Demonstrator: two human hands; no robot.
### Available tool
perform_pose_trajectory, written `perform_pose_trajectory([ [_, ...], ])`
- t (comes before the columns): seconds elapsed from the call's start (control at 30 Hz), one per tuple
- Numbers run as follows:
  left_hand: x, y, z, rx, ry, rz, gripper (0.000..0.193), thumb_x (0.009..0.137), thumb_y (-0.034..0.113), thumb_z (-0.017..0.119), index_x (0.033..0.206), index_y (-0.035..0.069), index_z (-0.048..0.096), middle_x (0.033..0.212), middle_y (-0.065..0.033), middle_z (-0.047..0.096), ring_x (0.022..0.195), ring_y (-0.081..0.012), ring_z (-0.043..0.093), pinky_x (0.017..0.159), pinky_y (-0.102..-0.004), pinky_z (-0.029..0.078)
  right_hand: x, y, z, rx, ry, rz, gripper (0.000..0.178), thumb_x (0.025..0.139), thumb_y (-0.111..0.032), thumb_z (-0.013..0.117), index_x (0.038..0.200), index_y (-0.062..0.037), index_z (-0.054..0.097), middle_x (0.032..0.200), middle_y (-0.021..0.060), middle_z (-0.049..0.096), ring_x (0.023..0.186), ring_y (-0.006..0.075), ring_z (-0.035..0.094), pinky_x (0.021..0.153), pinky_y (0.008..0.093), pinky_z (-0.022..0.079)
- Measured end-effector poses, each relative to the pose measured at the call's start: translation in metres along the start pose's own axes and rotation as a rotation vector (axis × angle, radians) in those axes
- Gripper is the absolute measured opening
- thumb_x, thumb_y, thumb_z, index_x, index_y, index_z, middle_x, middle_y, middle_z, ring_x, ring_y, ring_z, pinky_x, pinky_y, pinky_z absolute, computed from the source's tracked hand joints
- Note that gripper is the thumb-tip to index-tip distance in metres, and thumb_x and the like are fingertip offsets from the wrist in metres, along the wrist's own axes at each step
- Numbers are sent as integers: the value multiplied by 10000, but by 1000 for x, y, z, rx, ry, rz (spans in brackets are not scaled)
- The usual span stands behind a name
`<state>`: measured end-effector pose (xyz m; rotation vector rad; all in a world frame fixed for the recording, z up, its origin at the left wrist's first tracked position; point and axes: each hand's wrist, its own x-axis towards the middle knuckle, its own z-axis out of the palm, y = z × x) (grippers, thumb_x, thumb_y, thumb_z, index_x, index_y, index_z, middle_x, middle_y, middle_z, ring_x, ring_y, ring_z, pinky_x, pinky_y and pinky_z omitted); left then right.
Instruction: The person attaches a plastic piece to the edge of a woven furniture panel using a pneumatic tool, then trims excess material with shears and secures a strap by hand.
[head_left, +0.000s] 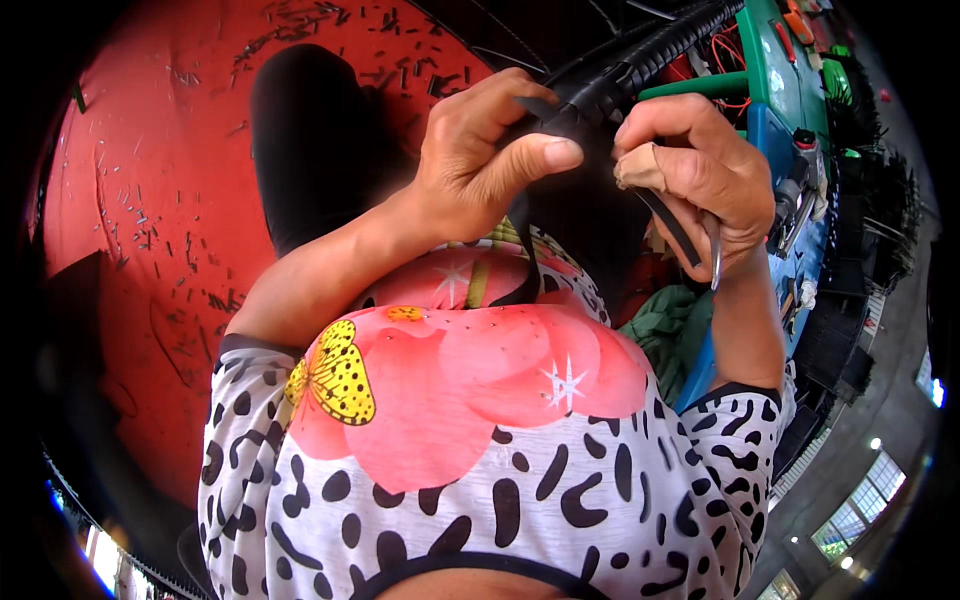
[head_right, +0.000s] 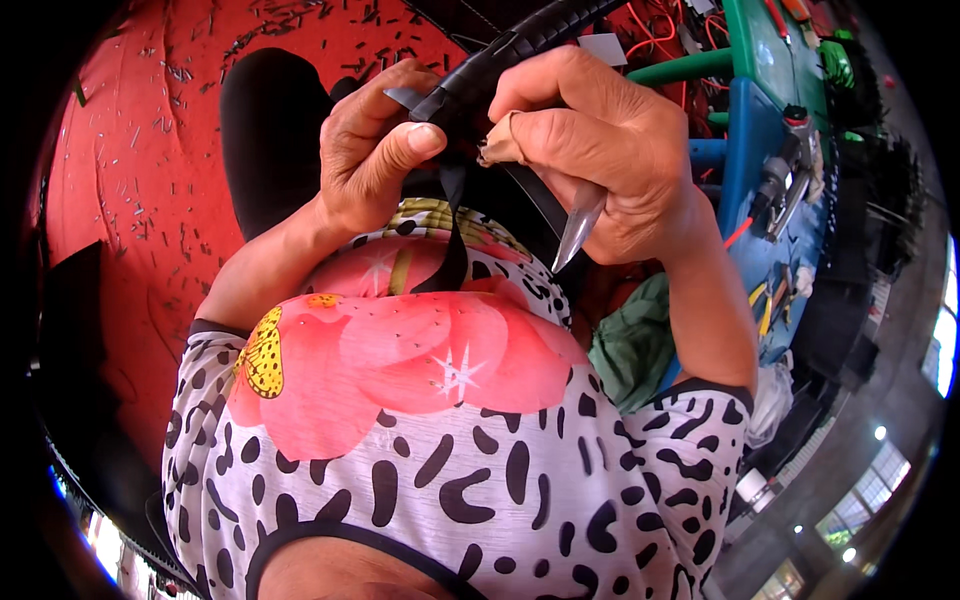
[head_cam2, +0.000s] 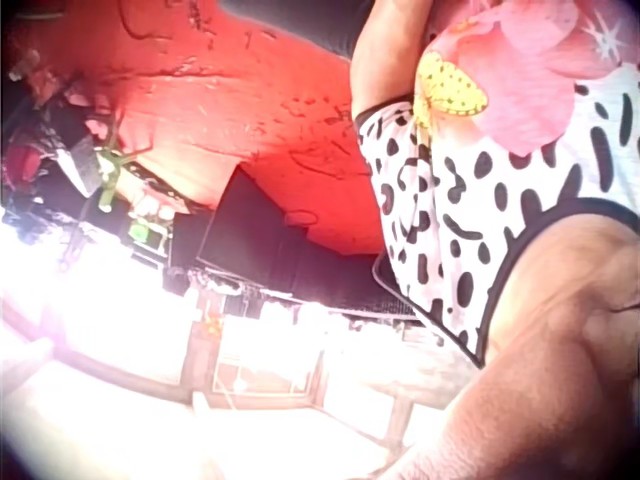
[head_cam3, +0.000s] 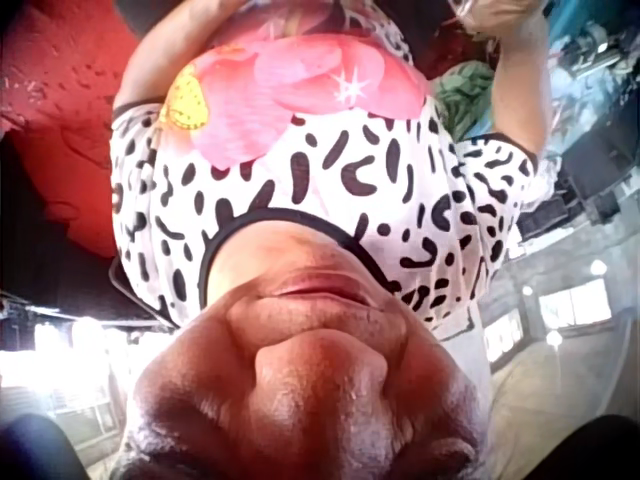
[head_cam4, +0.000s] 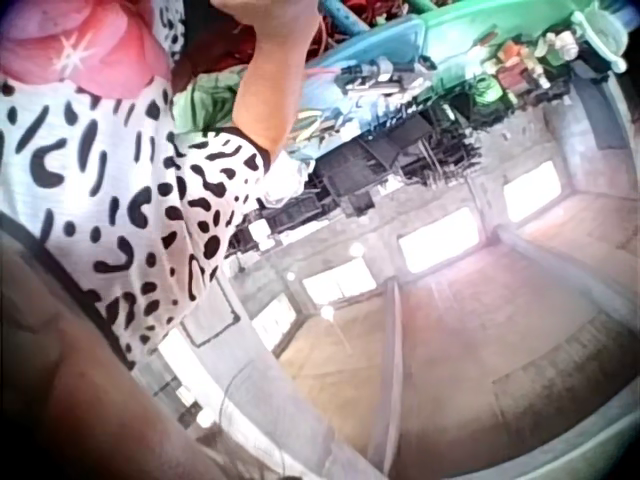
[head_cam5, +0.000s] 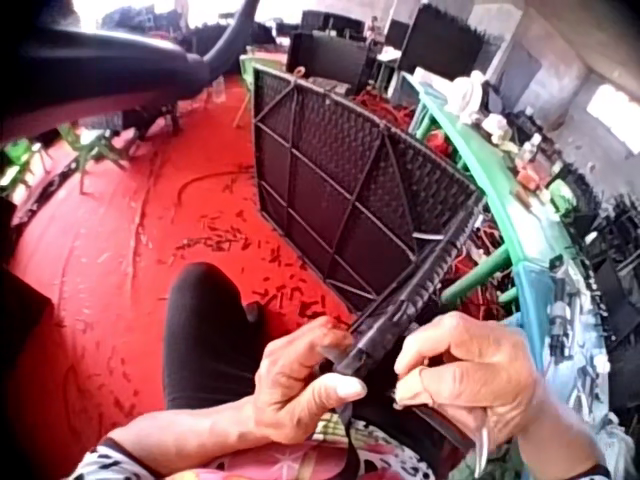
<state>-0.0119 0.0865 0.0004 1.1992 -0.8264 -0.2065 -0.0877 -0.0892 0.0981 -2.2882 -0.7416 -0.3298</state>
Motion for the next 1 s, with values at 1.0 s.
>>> perform_pose_trajectory([
  [1.0,16,31,19,97,-99,411,401,743,291,753,861,-31,546,682,-116,491,568,-256,519,490,-325,398,79,-77,-57,-62,-377,633,193,695,-30,726,858,14,633,707,35,532,547,92,470,461,248,344],
])
